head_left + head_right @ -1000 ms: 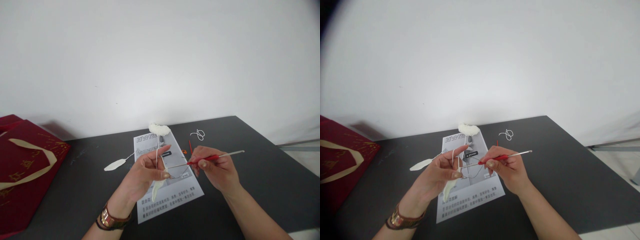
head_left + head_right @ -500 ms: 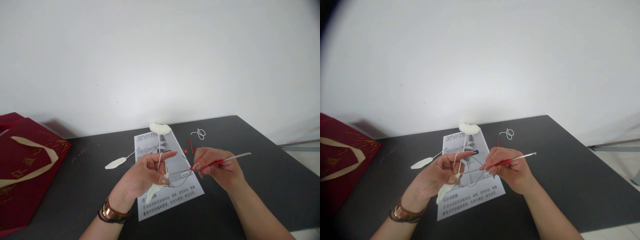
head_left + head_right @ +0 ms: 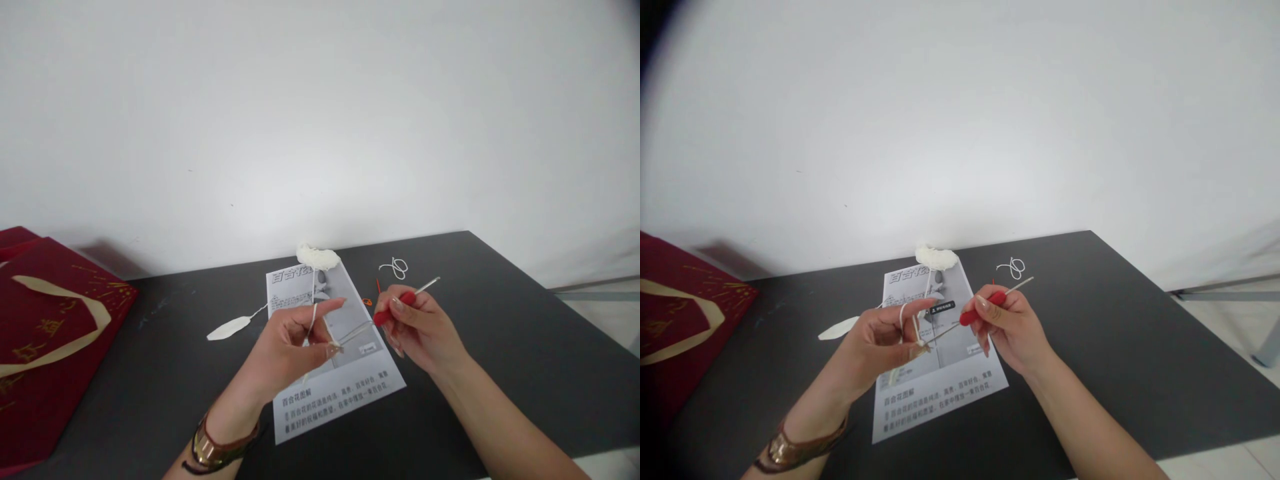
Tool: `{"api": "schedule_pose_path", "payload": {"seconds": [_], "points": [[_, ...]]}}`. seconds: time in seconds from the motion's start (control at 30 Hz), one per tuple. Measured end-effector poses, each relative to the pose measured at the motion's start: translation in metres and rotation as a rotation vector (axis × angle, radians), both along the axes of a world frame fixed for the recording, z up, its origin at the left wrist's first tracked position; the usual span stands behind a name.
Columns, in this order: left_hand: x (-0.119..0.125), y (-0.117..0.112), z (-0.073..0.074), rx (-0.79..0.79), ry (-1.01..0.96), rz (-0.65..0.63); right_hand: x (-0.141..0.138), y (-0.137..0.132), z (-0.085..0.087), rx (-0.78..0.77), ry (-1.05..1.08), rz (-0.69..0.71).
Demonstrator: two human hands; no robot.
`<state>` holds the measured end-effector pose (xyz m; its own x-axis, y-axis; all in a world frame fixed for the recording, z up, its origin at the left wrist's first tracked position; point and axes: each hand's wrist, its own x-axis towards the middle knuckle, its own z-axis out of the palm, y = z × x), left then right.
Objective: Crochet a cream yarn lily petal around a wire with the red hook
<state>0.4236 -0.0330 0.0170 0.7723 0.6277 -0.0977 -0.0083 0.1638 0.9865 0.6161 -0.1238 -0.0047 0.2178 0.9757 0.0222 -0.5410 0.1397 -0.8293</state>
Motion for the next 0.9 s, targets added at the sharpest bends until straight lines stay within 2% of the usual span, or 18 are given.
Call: {"api": "schedule_pose_path", "payload": {"seconds": [0.1,0.17,0.4,0.5,0.63,0.7,0.77,0.9], "points": [[0.004,-0.004,0.001,0.217,-0.013,0.103,-0.007,0.006,-0.004,-0.131,0.129,0.006],[0.008,-0.007,-0.003,0.238,-0.026,0.15,-0.014,0.008,-0.006,-0.171,0.167,0.001],[0.019,-0.013,-0.021,-0.134,-0.099,0.19,-0.034,0.007,-0.007,-0.152,0.087,-0.092],[0.02,-0.013,-0.021,-0.215,-0.14,0.192,-0.036,0.005,-0.009,-0.066,-0.093,-0.183],[0.019,-0.012,-0.017,-0.245,-0.174,0.212,-0.032,0.0,-0.01,0.14,-0.577,-0.405],[0.017,-0.011,-0.016,-0.235,-0.175,0.218,-0.03,-0.003,-0.009,0.211,-0.791,-0.472],[0.015,-0.01,-0.015,-0.223,-0.173,0.211,-0.028,-0.003,-0.008,0.235,-0.888,-0.456],[0.014,-0.008,-0.015,-0.199,-0.213,0.187,-0.029,-0.002,-0.008,0.23,-0.768,-0.31]]}}
